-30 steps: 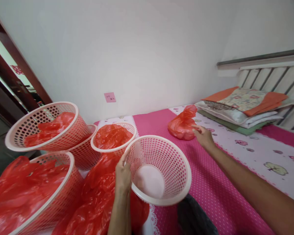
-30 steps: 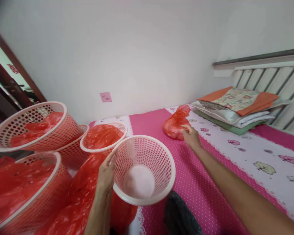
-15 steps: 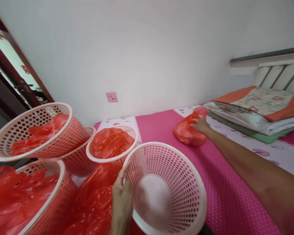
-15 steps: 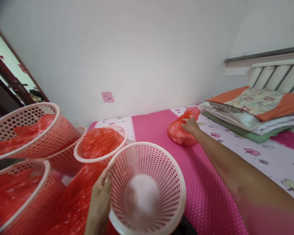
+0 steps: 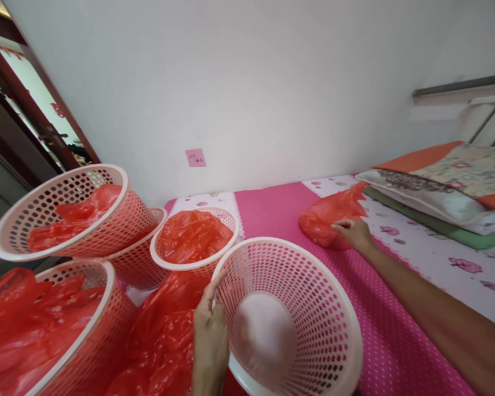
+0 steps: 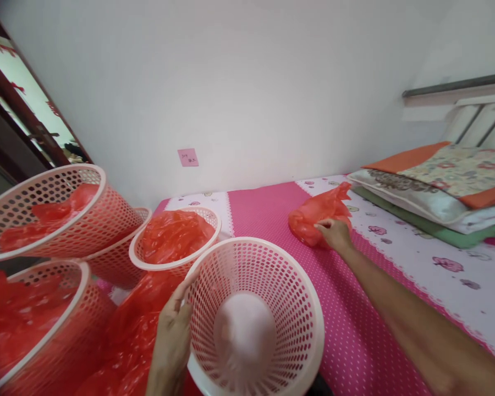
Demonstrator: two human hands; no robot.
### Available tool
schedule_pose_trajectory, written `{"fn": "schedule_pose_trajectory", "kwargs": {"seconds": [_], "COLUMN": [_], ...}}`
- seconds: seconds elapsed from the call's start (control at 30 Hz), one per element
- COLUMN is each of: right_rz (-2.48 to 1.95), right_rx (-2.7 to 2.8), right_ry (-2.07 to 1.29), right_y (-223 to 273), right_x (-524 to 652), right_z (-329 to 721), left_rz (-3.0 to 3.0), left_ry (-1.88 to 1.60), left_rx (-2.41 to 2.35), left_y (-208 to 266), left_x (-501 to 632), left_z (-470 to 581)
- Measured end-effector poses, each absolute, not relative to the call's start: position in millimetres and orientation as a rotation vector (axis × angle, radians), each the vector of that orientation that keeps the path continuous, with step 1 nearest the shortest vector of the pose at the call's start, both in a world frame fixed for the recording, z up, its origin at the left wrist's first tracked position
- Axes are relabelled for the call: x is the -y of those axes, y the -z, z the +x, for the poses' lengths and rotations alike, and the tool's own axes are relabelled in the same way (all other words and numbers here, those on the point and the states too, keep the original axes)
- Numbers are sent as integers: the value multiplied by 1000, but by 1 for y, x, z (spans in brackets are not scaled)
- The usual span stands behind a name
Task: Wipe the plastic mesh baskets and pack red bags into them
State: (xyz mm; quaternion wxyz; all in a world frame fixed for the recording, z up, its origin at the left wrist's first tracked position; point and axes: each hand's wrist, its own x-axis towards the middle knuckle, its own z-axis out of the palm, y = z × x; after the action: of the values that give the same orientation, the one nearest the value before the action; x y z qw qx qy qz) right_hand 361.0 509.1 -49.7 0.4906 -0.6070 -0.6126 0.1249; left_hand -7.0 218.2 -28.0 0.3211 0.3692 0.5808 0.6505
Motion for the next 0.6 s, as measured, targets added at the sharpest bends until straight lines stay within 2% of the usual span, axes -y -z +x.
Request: {"fn": "schedule_pose_trajectory", "kwargs": {"seconds": [0.4, 0.6], "right_rz": [-1510, -1360], "right_rx": [1412, 1201], "right_ry": [-232, -114], "right_y": [29, 9], "right_x": [-261, -188], "right_z": [416, 404], "left_rz": [978, 1053], "left_ry": [-1716, -1716], "left_rx": [-1501, -1391], "left_y": [12, 7], "left_x": [-216, -203], "left_z": [-6, -10]}}
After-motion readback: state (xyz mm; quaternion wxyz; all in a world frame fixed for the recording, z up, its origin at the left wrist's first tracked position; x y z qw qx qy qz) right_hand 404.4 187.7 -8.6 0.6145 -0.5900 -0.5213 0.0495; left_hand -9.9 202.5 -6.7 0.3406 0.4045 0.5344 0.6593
